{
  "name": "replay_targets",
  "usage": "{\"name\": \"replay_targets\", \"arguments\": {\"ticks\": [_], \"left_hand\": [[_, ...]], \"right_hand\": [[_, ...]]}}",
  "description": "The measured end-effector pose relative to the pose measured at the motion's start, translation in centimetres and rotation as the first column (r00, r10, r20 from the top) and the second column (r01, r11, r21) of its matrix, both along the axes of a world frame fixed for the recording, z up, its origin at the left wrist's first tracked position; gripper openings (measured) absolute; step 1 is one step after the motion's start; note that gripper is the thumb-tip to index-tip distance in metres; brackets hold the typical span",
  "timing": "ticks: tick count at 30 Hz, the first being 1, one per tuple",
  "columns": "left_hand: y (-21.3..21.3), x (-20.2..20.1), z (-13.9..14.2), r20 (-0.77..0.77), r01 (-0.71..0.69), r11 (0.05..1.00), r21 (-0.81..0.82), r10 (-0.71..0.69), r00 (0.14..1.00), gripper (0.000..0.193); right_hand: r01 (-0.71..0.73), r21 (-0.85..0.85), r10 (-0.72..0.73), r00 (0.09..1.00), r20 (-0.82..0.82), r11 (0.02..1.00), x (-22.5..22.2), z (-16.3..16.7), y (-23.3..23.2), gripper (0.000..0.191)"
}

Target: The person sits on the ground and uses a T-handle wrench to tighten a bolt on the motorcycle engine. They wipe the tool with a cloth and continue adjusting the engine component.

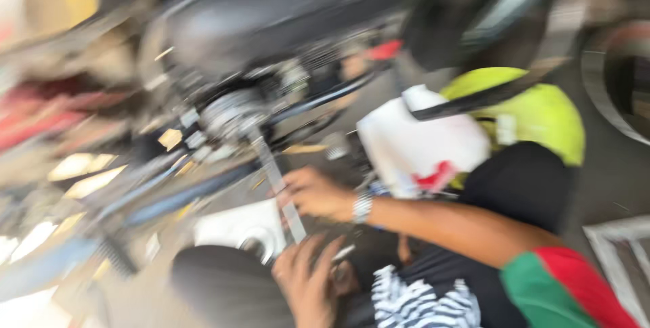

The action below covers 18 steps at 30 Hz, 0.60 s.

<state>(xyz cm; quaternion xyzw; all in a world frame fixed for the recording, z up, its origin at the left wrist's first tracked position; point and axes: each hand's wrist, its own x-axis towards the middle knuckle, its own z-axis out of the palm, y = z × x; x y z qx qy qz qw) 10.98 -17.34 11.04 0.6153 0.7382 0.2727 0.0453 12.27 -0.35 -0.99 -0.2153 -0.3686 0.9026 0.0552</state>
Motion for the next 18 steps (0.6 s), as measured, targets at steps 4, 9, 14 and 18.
{"name": "replay_targets", "arguments": {"ticks": [4, 9, 14, 18], "left_hand": [[-1.7, 2.8, -3.6, -0.018, -0.272, 0.958, 0.096, 0.275, 0.961, 0.054], [-3.9, 6.2, -6.8, 0.349, -0.592, 0.667, 0.453, 0.479, 0.806, 0.03], [-6.0, 5.4, -11.2, 0.988, -0.82, 0.552, -0.151, 0.068, -0.136, 0.027], [-6.4, 4.0, -10.9, 0.56, -0.226, 0.965, -0.134, -0.114, -0.82, 0.072]], "right_hand": [[-0.084, 0.062, 0.076, 0.99, 0.116, 0.995, 1.2, 2.2, 1.6, 0.029], [-0.113, 0.112, 0.094, 0.982, 0.161, 0.987, 0.5, 7.6, 1.8, 0.027], [-0.102, 0.078, 0.088, 0.983, 0.163, 0.992, 0.3, 7.3, 1.7, 0.028], [-0.079, 0.024, 0.075, 0.989, 0.127, 0.997, -0.3, 6.1, 0.9, 0.026]]}}
